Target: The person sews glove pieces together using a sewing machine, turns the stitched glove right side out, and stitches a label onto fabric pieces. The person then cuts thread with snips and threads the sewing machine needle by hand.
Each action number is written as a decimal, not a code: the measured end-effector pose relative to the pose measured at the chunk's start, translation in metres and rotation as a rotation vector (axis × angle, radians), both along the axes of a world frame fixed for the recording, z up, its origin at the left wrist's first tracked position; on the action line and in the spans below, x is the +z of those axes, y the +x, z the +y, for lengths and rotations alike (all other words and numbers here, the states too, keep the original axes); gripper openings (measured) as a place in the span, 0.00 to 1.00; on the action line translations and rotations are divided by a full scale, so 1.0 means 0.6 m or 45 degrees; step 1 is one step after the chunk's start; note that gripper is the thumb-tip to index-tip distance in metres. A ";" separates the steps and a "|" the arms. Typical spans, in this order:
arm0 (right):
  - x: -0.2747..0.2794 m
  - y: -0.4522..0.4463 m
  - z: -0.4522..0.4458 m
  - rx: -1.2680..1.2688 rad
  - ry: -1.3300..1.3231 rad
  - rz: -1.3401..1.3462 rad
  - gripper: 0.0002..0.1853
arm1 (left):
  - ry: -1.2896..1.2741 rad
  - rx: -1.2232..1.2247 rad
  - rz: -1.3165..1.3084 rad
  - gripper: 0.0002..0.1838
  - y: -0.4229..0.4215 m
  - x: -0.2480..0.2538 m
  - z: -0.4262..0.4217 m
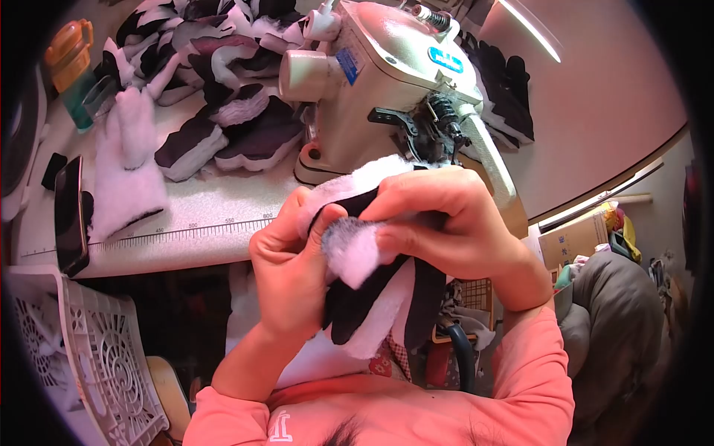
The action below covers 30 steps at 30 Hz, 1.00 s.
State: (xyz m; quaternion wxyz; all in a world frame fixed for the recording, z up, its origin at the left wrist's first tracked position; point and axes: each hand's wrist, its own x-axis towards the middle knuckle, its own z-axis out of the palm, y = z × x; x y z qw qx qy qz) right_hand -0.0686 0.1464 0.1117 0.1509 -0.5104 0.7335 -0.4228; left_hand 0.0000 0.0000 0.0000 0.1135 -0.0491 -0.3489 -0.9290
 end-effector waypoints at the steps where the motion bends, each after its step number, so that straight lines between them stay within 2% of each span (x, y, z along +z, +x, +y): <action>1: 0.000 0.004 -0.003 -0.088 0.009 -0.025 0.06 | -0.009 0.052 -0.007 0.09 0.004 0.013 0.005; 3: -0.005 0.011 -0.008 -0.175 0.022 -0.058 0.06 | -0.015 0.105 -0.023 0.06 0.005 0.017 0.009; 5: -0.011 0.016 -0.012 -0.335 -0.054 0.011 0.06 | -0.205 0.312 0.087 0.08 0.002 0.014 0.009; 8: -0.015 0.020 -0.015 -0.485 -0.094 -0.026 0.08 | -0.295 0.394 0.142 0.10 0.003 0.015 0.010; 11: -0.013 0.018 -0.013 -0.466 -0.084 0.047 0.08 | -0.438 0.504 0.219 0.11 -0.002 0.005 0.011; 14: -0.009 0.014 -0.011 -0.363 -0.036 0.170 0.07 | -0.447 0.522 0.182 0.12 0.000 0.010 0.013; 18: -0.015 0.014 -0.012 -0.373 -0.067 0.174 0.07 | -0.383 0.529 0.129 0.13 0.001 0.004 0.014; 20: -0.015 0.017 -0.012 -0.395 -0.056 0.175 0.06 | -0.545 0.590 0.346 0.11 -0.002 0.007 0.006; 21: -0.015 0.016 -0.012 -0.395 -0.057 0.174 0.06 | -0.546 0.589 0.346 0.11 -0.001 0.010 0.005; 23: -0.015 0.014 -0.010 -0.352 -0.030 0.262 0.06 | -0.762 0.652 0.264 0.08 0.002 0.013 0.004; 25: -0.013 0.007 -0.005 -0.296 -0.009 0.232 0.06 | -0.736 0.671 0.268 0.07 0.001 0.009 0.001; 30: 0.013 0.001 0.012 -0.193 0.133 0.265 0.07 | -0.917 0.828 0.308 0.08 0.009 0.011 -0.008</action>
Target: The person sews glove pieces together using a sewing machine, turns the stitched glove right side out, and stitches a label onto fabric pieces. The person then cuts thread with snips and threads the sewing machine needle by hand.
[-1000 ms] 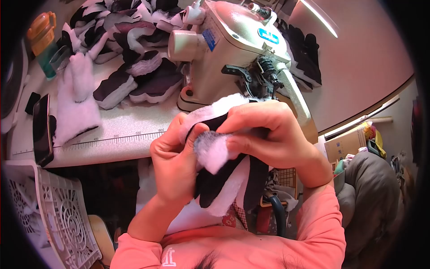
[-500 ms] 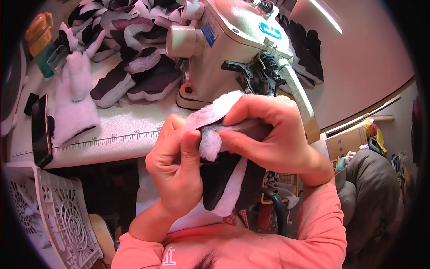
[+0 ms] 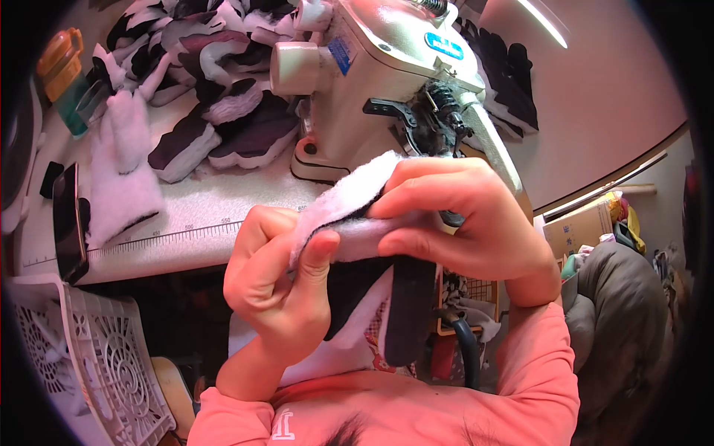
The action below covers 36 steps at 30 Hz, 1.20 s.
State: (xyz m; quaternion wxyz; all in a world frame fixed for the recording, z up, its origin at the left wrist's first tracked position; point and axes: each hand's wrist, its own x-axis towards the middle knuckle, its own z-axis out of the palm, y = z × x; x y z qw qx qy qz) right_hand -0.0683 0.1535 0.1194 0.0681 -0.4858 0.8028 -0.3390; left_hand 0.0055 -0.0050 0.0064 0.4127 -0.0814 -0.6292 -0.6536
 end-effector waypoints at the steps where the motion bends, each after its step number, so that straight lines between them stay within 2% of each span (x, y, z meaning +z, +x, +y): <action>1: -0.001 -0.003 0.001 -0.005 -0.003 0.001 0.07 | -0.003 -0.005 0.001 0.08 0.002 0.001 0.000; 5: -0.003 -0.007 -0.002 -0.035 -0.044 0.075 0.10 | -0.186 0.114 0.020 0.08 0.009 0.005 -0.003; 7: -0.015 -0.002 -0.012 -0.267 -0.199 -0.241 0.12 | -0.240 0.142 0.020 0.08 0.011 0.007 -0.006; 9: -0.014 -0.007 -0.017 -0.281 -0.164 -0.231 0.14 | -0.290 0.160 -0.028 0.08 0.012 0.007 -0.011; 11: -0.019 -0.019 -0.020 -0.180 -0.047 0.344 0.14 | -0.359 0.156 -0.026 0.08 0.009 0.008 -0.021; 12: -0.025 -0.027 -0.017 -0.123 -0.036 0.507 0.14 | -0.423 0.154 -0.021 0.08 0.007 0.008 -0.027; 15: -0.037 -0.022 -0.021 -0.139 -0.098 0.581 0.12 | -0.551 0.110 -0.084 0.08 -0.001 0.016 -0.051; 17: -0.045 -0.022 -0.024 -0.150 -0.149 0.598 0.12 | -0.359 -0.069 -0.294 0.06 0.000 0.022 -0.067; 19: -0.049 -0.023 -0.027 -0.127 -0.156 0.624 0.12 | 0.020 -0.369 -0.582 0.21 0.003 0.060 -0.088; 20: -0.050 -0.023 -0.029 -0.125 -0.163 0.623 0.12 | 0.015 -0.363 -0.583 0.21 0.001 0.068 -0.090; 22: -0.052 -0.023 -0.032 -0.112 -0.159 0.647 0.11 | 0.571 -0.835 -0.313 0.41 -0.005 0.081 -0.084; 23: -0.052 -0.024 -0.034 -0.109 -0.162 0.647 0.11 | 0.569 -0.831 -0.312 0.41 -0.008 0.085 -0.077; 25: -0.052 -0.024 -0.035 -0.134 -0.152 0.657 0.10 | 0.356 -0.945 -0.506 0.47 -0.016 0.092 -0.056; 26: -0.052 -0.025 -0.034 -0.135 -0.152 0.658 0.10 | 0.191 -0.920 -0.625 0.43 -0.023 0.083 -0.045; 27: -0.052 -0.025 -0.033 -0.122 -0.140 0.657 0.09 | -0.032 -0.843 -0.475 0.37 -0.042 0.064 -0.032; 29: -0.046 -0.027 -0.026 -0.118 -0.126 0.660 0.09 | -0.567 -0.495 -0.463 0.28 -0.041 0.054 -0.029; 30: -0.038 -0.028 -0.019 -0.127 -0.148 0.597 0.09 | -0.570 -0.504 -0.460 0.28 -0.041 0.057 -0.026; 31: -0.028 -0.026 -0.011 -0.138 -0.171 0.532 0.09 | -0.632 -0.389 -0.382 0.24 -0.040 0.063 -0.022; 32: -0.004 -0.017 -0.004 -0.242 -0.091 0.600 0.09 | -0.690 -0.275 -0.304 0.20 -0.040 0.067 -0.019; 33: 0.005 -0.019 0.007 -0.281 -0.086 0.625 0.09 | -0.693 -0.285 -0.303 0.20 -0.041 0.068 -0.018; 36: 0.026 -0.015 0.032 -0.238 0.100 0.701 0.09 | -0.832 -0.192 -0.206 0.14 -0.053 0.071 -0.014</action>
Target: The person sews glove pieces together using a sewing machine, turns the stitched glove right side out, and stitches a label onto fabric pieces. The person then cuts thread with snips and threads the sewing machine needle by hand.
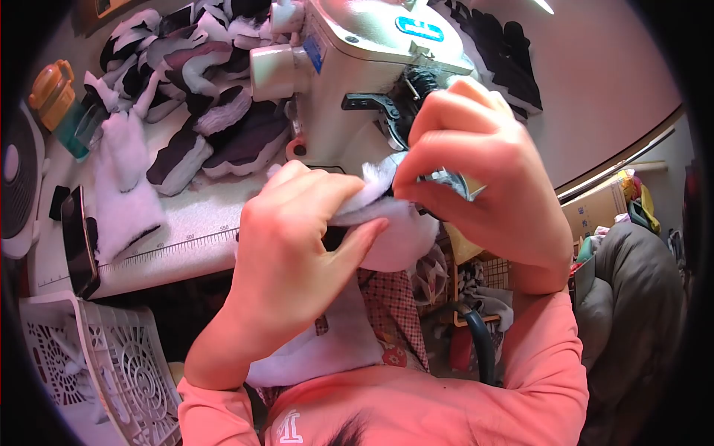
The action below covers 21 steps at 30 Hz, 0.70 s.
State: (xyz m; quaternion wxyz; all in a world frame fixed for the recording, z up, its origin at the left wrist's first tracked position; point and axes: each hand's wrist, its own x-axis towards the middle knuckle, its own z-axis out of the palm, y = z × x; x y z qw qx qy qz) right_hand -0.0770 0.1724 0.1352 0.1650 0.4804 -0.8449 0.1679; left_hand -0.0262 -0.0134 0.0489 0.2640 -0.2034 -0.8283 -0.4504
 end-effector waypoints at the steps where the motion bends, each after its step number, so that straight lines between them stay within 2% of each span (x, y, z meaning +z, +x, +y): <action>1: -0.003 0.005 0.001 -0.007 0.121 0.038 0.08 | -0.003 -0.009 0.004 0.14 -0.001 0.000 0.002; 3: -0.016 0.008 0.003 -0.050 0.262 0.048 0.07 | -0.025 -0.021 0.063 0.11 -0.002 0.000 0.004; 10: -0.038 -0.003 0.000 0.027 0.148 0.029 0.07 | -0.002 -0.032 0.044 0.09 -0.010 0.007 0.005; 13: -0.024 -0.008 0.009 0.005 0.129 0.064 0.07 | -0.051 -0.016 0.023 0.12 -0.016 0.004 0.003; 15: -0.020 -0.011 0.013 -0.025 0.149 0.108 0.07 | 0.033 -0.046 0.012 0.08 -0.018 0.000 0.004; 17: -0.027 -0.014 0.015 0.005 0.216 0.122 0.07 | 0.067 -0.035 0.033 0.08 -0.022 -0.004 0.005; 21: -0.039 -0.014 0.005 0.045 0.144 0.106 0.07 | 0.157 -0.011 0.034 0.08 -0.025 -0.003 0.007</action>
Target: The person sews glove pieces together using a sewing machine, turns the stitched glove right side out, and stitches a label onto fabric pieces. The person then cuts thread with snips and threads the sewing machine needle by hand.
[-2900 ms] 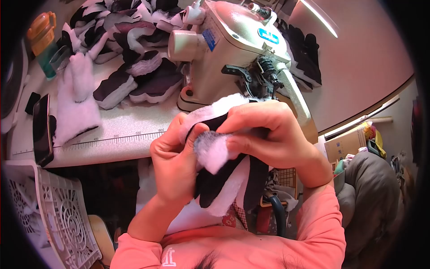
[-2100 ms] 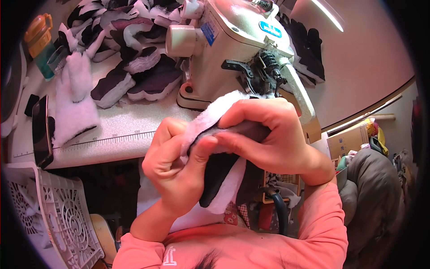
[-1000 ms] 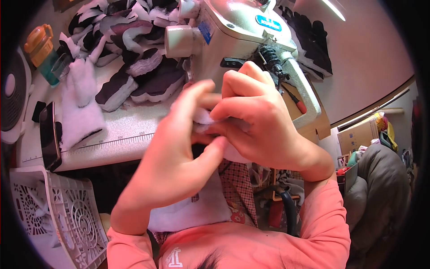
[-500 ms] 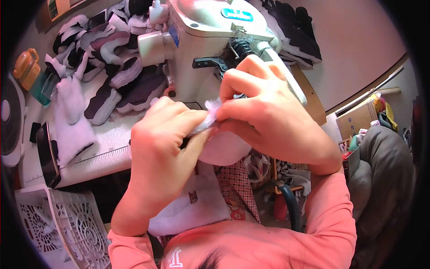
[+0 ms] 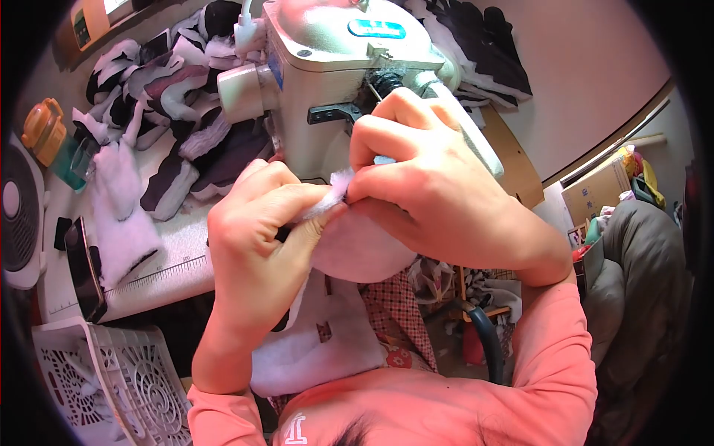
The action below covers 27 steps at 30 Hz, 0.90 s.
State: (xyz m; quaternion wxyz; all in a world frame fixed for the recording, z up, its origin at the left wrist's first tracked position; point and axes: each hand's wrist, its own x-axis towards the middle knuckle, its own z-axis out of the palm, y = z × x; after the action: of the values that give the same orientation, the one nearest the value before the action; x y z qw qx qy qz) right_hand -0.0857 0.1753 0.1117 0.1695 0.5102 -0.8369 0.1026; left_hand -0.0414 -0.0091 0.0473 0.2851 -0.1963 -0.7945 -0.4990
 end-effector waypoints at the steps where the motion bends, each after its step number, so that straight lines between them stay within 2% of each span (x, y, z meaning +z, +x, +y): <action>1: 0.002 0.003 -0.003 -0.015 0.012 -0.038 0.07 | -0.001 -0.002 0.000 0.08 0.000 0.002 0.000; 8: 0.005 -0.003 0.005 -0.050 -0.126 0.060 0.07 | 0.014 -0.063 0.016 0.08 -0.009 0.005 0.003; 10: 0.012 -0.008 0.012 -0.055 0.034 0.151 0.07 | 0.016 -0.041 0.047 0.07 -0.012 0.002 0.007; 13: 0.015 -0.013 0.018 -0.044 0.093 0.121 0.07 | 0.048 -0.033 0.058 0.07 -0.010 -0.001 0.011; 23: 0.006 -0.010 0.006 0.011 0.039 0.080 0.09 | 0.085 0.001 0.105 0.08 -0.007 -0.006 0.013; 27: -0.008 -0.008 0.001 -0.009 -0.146 0.427 0.12 | 0.116 0.012 0.221 0.08 -0.009 -0.010 0.017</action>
State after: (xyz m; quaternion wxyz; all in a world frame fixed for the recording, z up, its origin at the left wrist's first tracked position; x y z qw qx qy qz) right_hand -0.0905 0.1762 0.1070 0.3359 0.5067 -0.7915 0.0629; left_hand -0.0466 0.0009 0.0413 0.3639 -0.2221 -0.7440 -0.5145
